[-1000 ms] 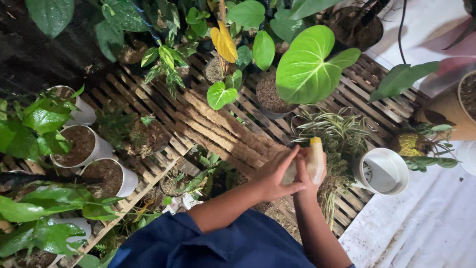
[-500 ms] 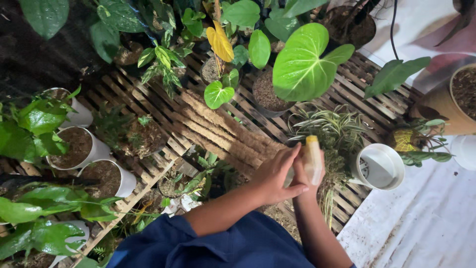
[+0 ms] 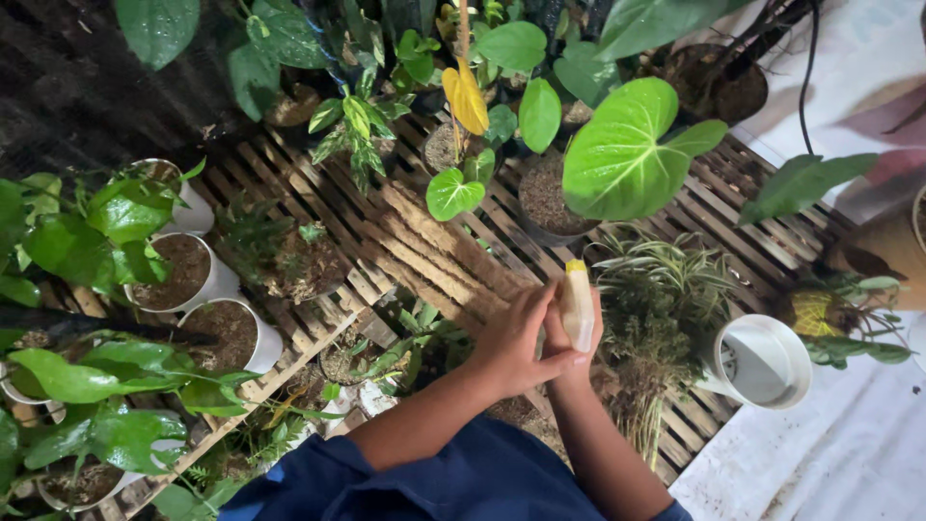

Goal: The person uses a spray bottle to mist water onto various potted plants arranged on wooden shelves. They move along the shelving unit, spraying leaves and soil of multiple plants in sequence.

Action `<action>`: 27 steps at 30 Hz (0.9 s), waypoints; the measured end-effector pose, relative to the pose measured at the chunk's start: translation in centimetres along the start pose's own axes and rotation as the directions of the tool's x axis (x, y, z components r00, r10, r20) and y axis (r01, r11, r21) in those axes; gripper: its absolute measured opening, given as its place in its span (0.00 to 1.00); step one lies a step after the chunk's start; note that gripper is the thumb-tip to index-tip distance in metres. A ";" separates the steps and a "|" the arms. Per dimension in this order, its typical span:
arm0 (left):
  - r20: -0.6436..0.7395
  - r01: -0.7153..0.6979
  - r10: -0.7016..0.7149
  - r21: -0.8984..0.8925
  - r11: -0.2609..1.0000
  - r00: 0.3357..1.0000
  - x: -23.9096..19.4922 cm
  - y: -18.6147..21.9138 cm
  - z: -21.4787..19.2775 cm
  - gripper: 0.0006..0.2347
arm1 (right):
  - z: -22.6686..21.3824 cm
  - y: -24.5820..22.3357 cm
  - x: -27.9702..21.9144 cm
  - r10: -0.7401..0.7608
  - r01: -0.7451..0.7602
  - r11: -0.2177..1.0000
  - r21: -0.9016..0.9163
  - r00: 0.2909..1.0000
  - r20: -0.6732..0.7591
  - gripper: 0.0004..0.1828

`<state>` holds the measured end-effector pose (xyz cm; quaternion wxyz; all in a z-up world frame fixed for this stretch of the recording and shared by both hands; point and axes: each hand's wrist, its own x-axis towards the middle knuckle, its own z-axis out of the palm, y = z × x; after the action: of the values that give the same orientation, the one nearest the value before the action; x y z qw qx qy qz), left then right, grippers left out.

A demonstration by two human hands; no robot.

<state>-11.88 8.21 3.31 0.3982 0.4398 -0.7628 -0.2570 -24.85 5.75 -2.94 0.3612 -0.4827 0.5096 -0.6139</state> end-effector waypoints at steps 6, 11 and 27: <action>0.024 0.043 -0.043 -0.020 0.999 0.999 0.2 -1.0 -0.8 0.45 | 1.5 -0.5 0.4 -0.116 0.112 0.991 0.072 0.992 0.056 0.19; -0.051 0.018 -0.018 0.007 1.000 0.999 1.8 -1.4 -1.4 0.43 | 2.6 -1.0 2.4 -0.069 0.069 0.997 -0.044 0.998 -0.008 0.17; -0.129 0.112 -0.112 -0.006 0.994 0.985 4.2 -2.0 -5.5 0.44 | 7.2 -1.2 6.0 -0.034 0.016 0.986 0.163 0.994 0.107 0.18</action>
<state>-7.56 3.33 6.43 0.4313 0.4979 -0.7097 -0.2498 -19.52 -1.56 -0.31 0.4190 -0.4911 0.4312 -0.6303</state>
